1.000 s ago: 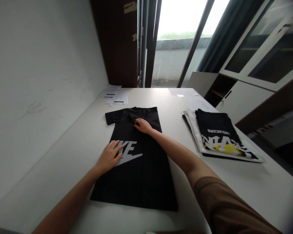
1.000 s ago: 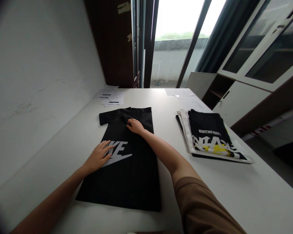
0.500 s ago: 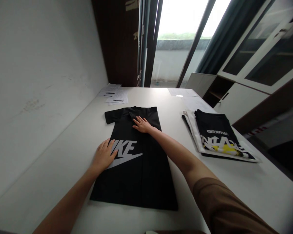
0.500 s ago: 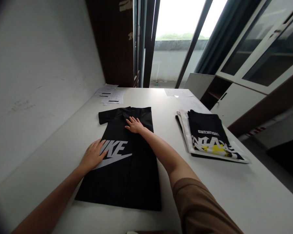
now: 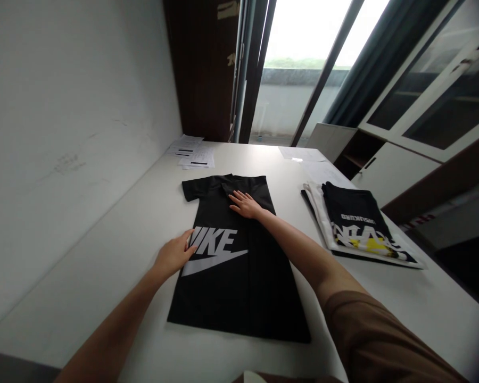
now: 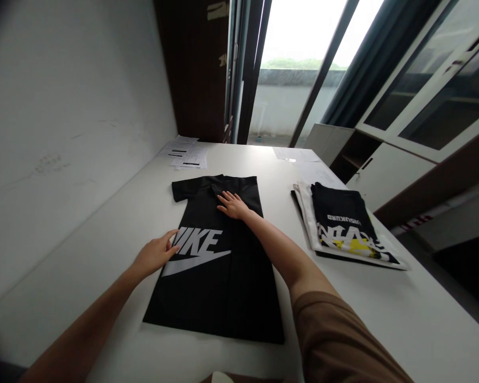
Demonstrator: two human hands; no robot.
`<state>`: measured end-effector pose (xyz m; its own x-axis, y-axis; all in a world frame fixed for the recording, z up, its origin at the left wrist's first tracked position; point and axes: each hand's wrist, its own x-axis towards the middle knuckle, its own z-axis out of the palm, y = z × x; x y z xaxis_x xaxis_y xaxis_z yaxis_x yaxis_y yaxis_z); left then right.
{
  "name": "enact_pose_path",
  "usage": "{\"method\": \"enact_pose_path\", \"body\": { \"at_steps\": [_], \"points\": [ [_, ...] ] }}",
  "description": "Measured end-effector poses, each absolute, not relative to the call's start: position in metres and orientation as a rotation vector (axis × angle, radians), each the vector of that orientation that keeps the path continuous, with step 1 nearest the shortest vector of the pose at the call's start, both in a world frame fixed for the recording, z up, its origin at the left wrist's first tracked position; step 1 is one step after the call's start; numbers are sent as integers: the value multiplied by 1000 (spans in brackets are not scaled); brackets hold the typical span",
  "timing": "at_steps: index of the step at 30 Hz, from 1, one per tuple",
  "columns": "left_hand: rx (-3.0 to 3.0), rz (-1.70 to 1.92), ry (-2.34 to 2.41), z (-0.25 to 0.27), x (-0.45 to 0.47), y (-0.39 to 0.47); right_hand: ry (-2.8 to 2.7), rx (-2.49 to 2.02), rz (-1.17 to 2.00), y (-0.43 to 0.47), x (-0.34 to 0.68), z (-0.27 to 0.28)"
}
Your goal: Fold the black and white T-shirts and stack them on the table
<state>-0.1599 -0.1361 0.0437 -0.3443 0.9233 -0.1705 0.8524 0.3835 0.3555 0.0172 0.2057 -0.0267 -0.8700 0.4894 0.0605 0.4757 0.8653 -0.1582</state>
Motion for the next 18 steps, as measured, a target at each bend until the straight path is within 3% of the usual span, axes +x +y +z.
{"method": "enact_pose_path", "body": {
  "at_steps": [8,18],
  "points": [
    [1574,391,2142,52,-150,-135,-2669,-984,225,200,-15,5],
    [1468,157,1389,83,-190,-162,-2611,-895,414,146,-169,8]
  ]
}}
